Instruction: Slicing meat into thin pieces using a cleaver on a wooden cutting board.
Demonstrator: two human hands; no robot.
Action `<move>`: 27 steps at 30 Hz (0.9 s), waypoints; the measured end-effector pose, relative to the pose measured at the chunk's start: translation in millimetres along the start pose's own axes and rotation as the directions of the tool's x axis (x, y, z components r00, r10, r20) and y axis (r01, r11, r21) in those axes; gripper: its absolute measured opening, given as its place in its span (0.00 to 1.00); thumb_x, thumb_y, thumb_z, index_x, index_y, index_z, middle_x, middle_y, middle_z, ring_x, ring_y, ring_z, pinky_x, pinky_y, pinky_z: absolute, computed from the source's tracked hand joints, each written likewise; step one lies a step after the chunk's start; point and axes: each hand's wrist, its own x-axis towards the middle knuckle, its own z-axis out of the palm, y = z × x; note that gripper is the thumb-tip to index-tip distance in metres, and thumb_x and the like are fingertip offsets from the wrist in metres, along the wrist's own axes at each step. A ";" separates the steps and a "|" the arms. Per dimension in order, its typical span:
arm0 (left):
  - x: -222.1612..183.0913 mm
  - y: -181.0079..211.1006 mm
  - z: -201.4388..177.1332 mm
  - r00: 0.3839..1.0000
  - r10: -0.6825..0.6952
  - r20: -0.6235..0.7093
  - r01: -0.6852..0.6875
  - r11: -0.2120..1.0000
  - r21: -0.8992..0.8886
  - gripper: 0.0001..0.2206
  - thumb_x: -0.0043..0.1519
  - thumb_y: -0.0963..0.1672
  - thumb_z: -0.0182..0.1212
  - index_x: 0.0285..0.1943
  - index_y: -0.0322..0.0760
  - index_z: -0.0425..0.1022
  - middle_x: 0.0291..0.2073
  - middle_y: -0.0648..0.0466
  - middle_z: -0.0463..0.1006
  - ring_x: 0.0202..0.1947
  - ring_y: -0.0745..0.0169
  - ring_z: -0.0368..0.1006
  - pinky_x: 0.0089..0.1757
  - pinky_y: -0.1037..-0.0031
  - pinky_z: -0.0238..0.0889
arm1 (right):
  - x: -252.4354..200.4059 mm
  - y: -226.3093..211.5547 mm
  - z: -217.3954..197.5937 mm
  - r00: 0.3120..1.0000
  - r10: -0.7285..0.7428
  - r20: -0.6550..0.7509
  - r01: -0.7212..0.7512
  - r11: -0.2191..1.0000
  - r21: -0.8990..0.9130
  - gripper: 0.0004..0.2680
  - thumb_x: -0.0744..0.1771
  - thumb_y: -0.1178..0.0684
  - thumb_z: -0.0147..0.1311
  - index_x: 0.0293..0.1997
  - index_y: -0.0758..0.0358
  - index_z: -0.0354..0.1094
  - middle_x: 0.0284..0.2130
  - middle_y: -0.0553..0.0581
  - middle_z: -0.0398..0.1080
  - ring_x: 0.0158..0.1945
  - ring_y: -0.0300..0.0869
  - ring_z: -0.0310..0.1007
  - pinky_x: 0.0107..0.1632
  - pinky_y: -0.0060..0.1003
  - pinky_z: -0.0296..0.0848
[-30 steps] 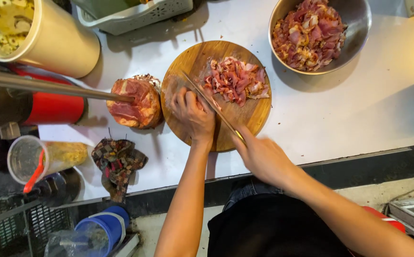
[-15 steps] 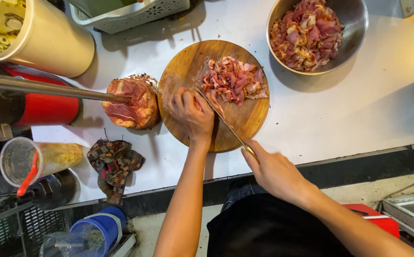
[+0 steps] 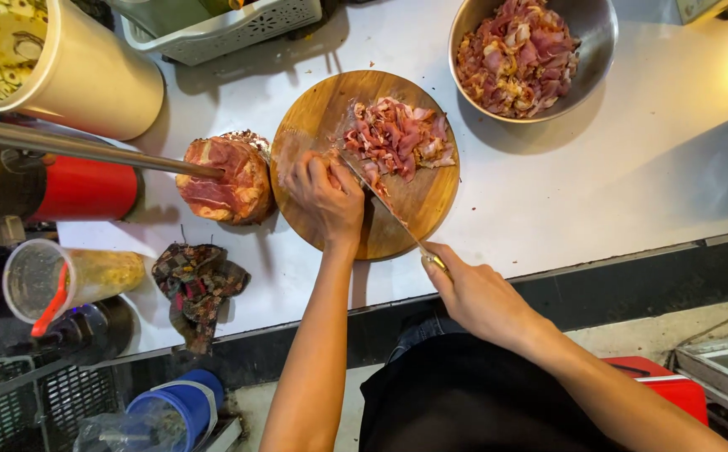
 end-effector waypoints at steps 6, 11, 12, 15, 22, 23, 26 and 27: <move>-0.3 1.0 -6.6 0.999 -0.042 -0.003 0.041 0.992 -0.118 0.08 0.65 0.43 0.52 0.44 0.30 0.69 0.45 0.43 0.72 0.52 0.41 0.65 0.57 0.51 0.55 | -3.6 -2.7 -6.9 0.980 -0.048 -0.192 0.072 0.991 0.116 0.17 0.70 0.43 0.39 0.67 0.54 0.56 0.25 0.72 0.76 0.32 0.66 0.78 0.40 0.58 0.75; -5.4 -9.2 0.4 0.998 -0.062 -0.003 0.061 0.986 -0.154 0.10 0.68 0.46 0.50 0.42 0.33 0.69 0.42 0.45 0.73 0.49 0.43 0.66 0.58 0.51 0.55 | 9.1 -10.9 2.0 0.953 -0.156 -0.259 0.180 0.981 0.072 0.17 0.71 0.43 0.40 0.66 0.58 0.56 0.25 0.72 0.75 0.31 0.67 0.77 0.38 0.60 0.74; -8.6 -14.8 5.2 0.999 -0.048 -0.010 0.046 0.991 -0.129 0.12 0.69 0.48 0.50 0.42 0.33 0.69 0.43 0.45 0.73 0.50 0.42 0.67 0.58 0.51 0.56 | 10.0 -14.7 3.7 0.955 -0.157 -0.253 0.171 0.985 0.035 0.17 0.71 0.43 0.41 0.66 0.57 0.56 0.24 0.72 0.75 0.30 0.68 0.77 0.38 0.61 0.73; -8.4 -19.6 10.1 0.999 -0.020 -0.026 0.018 0.999 -0.043 0.15 0.69 0.50 0.51 0.43 0.32 0.69 0.44 0.43 0.73 0.52 0.40 0.66 0.59 0.51 0.56 | 15.3 -27.0 11.1 0.967 -0.143 -0.212 0.140 0.990 -0.027 0.17 0.70 0.43 0.41 0.67 0.53 0.57 0.21 0.74 0.73 0.29 0.69 0.76 0.38 0.62 0.72; -3.7 -14.2 3.7 1.000 0.002 -0.027 -0.003 0.999 -0.033 0.20 0.66 0.54 0.55 0.45 0.30 0.69 0.48 0.40 0.73 0.54 0.38 0.66 0.57 0.51 0.56 | -0.5 -14.8 16.3 0.980 -0.117 -0.160 0.116 0.993 -0.013 0.18 0.70 0.42 0.41 0.68 0.51 0.54 0.21 0.73 0.73 0.29 0.69 0.75 0.37 0.63 0.73; -4.1 -14.5 4.5 1.000 -0.005 -0.012 0.005 1.000 -0.030 0.19 0.67 0.53 0.54 0.45 0.31 0.69 0.48 0.41 0.73 0.55 0.38 0.65 0.58 0.50 0.56 | 2.6 -14.8 15.8 0.982 -0.117 -0.151 0.114 0.993 -0.031 0.18 0.70 0.42 0.41 0.68 0.51 0.54 0.22 0.73 0.74 0.29 0.69 0.76 0.37 0.63 0.73; -7.7 -14.1 1.6 1.000 -0.003 0.015 0.003 1.000 -0.017 0.19 0.68 0.53 0.54 0.45 0.30 0.69 0.48 0.40 0.72 0.55 0.37 0.65 0.59 0.49 0.56 | 33.0 -23.6 16.1 0.977 -0.145 -0.154 0.138 0.989 -0.060 0.18 0.70 0.42 0.40 0.67 0.53 0.54 0.24 0.73 0.74 0.31 0.69 0.75 0.38 0.63 0.73; -6.1 -12.5 0.8 1.000 0.012 0.015 -0.012 1.000 -0.007 0.20 0.68 0.53 0.54 0.46 0.29 0.69 0.47 0.40 0.72 0.55 0.36 0.64 0.58 0.49 0.56 | 47.8 -28.5 14.0 0.968 -0.184 -0.172 0.173 0.982 -0.079 0.17 0.71 0.42 0.40 0.66 0.54 0.55 0.26 0.73 0.74 0.33 0.69 0.75 0.38 0.64 0.72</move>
